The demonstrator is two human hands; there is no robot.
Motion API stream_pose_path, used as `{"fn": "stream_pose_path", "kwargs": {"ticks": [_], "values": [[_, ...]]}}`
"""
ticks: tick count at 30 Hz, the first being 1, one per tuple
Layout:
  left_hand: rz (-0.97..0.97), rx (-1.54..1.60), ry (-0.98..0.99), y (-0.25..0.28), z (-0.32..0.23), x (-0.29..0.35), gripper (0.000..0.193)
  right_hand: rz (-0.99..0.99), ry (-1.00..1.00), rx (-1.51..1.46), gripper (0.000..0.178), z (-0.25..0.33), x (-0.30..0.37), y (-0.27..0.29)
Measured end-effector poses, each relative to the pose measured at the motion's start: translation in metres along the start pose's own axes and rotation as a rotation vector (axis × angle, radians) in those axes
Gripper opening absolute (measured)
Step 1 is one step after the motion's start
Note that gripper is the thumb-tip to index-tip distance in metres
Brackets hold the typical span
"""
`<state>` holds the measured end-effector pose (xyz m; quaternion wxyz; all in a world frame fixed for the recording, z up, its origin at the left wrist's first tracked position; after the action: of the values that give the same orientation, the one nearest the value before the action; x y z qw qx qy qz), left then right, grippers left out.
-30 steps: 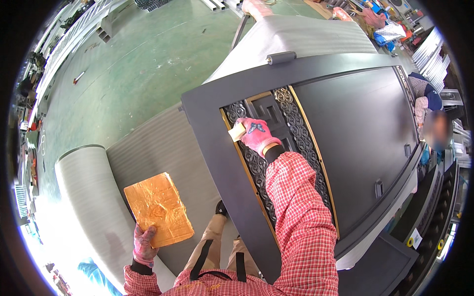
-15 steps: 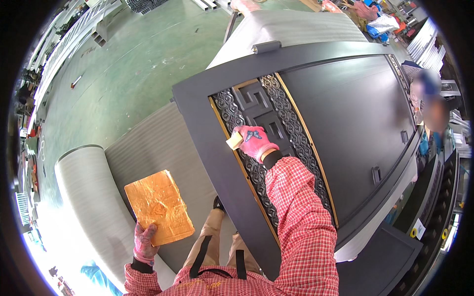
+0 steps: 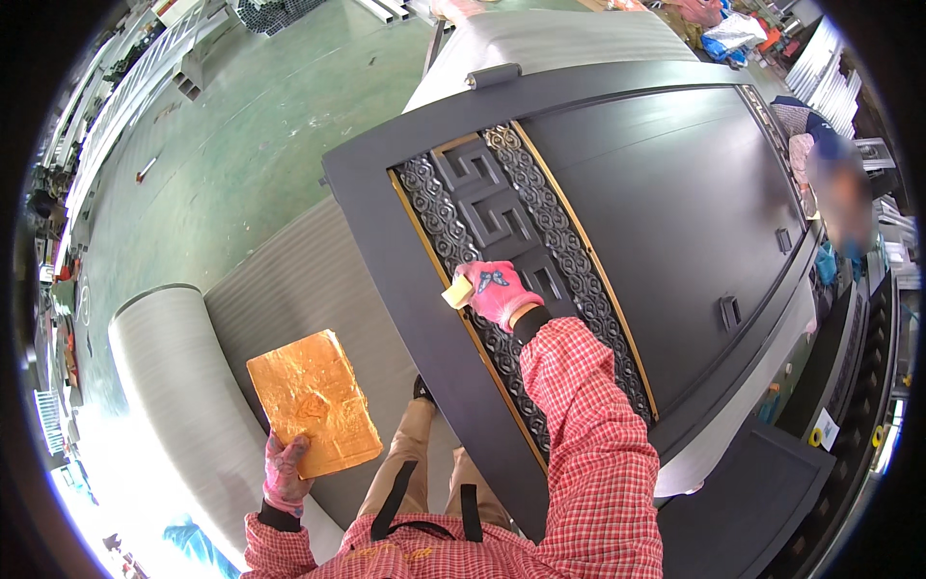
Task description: The person applies gold leaf to the ornate border of a dark gray door panel using a small sponge. They repeatedly dab the sponge onto a gold leaf sheet to pick up material and then press it into the recessed decorative patterns, working along the border in short sections.
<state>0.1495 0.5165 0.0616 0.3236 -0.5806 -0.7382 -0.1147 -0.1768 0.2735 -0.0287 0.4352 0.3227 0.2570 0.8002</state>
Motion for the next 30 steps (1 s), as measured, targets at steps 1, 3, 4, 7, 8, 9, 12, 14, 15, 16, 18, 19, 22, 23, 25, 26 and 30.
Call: {"fn": "stream_pose_path", "kwargs": {"ticks": [1, 3, 4, 7, 8, 9, 12, 14, 15, 16, 18, 19, 22, 23, 25, 26, 30], "values": [[0.006, -0.003, 0.003, -0.001, 0.002, 0.002, 0.048, 0.004, 0.011, 0.003, 0.035, -0.005, 0.004, -0.003], [0.021, -0.003, 0.007, -0.003, 0.004, 0.007, 0.049, -0.031, 0.04, -0.015, 0.033, -0.013, 0.014, -0.01], [0.027, -0.002, 0.009, -0.005, 0.005, 0.009, 0.049, -0.051, 0.049, -0.012, 0.033, -0.018, 0.02, -0.014], [0.045, -0.015, 0.026, -0.004, 0.012, 0.013, 0.049, -0.076, 0.059, 0.004, 0.034, -0.024, 0.034, -0.021], [0.046, -0.016, 0.025, -0.005, 0.013, 0.016, 0.049, -0.062, 0.049, 0.015, 0.033, -0.024, 0.038, -0.022], [0.048, -0.016, 0.024, -0.006, 0.015, 0.018, 0.049, -0.048, 0.04, 0.026, 0.033, -0.024, 0.042, -0.023], [0.06, -0.018, 0.023, -0.009, 0.02, 0.025, 0.049, -0.04, 0.059, 0.047, 0.03, -0.019, 0.059, -0.022], [0.069, -0.025, 0.022, -0.01, 0.024, 0.03, 0.049, 0.014, 0.03, 0.08, 0.029, -0.015, 0.068, -0.022], [0.076, -0.031, 0.022, -0.011, 0.025, 0.032, 0.049, 0.041, 0.014, 0.098, 0.029, -0.015, 0.072, -0.022], [0.084, -0.037, 0.023, -0.011, 0.027, 0.034, 0.049, 0.029, 0.016, 0.084, 0.028, -0.016, 0.077, -0.023], [0.107, -0.024, 0.008, -0.015, 0.031, 0.038, 0.05, 0.007, 0.02, 0.056, 0.028, -0.021, 0.089, -0.028], [0.118, -0.018, 0.001, -0.016, 0.033, 0.04, 0.05, 0.003, 0.022, 0.073, 0.028, -0.026, 0.093, -0.032], [0.139, -0.042, 0.003, -0.02, 0.036, 0.047, 0.05, 0.002, 0.036, 0.119, 0.03, -0.033, 0.108, -0.042], [0.137, -0.046, 0.008, -0.022, 0.037, 0.05, 0.05, 0.007, 0.046, 0.133, 0.03, -0.033, 0.113, -0.043], [0.132, -0.055, 0.013, -0.027, 0.039, 0.055, 0.049, 0.044, 0.034, 0.141, 0.031, -0.03, 0.124, -0.042], [0.136, -0.052, 0.017, -0.028, 0.042, 0.058, 0.049, 0.033, 0.036, 0.144, 0.031, -0.032, 0.128, -0.044], [0.151, -0.055, 0.032, -0.031, 0.053, 0.067, 0.051, 0.004, 0.061, 0.194, 0.03, -0.04, 0.152, -0.053]]}}
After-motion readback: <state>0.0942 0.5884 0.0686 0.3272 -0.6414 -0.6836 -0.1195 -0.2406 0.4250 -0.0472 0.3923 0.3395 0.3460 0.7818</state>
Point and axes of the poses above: each hand's wrist, its own x-axis away from the middle knuckle, its own y-axis out of the back of the hand, z = x × y, the point moved 4 cm from there along -x, towards the middle knuckle, and after that the axes turned 12 degrees about -x, right-handed, at the moved point
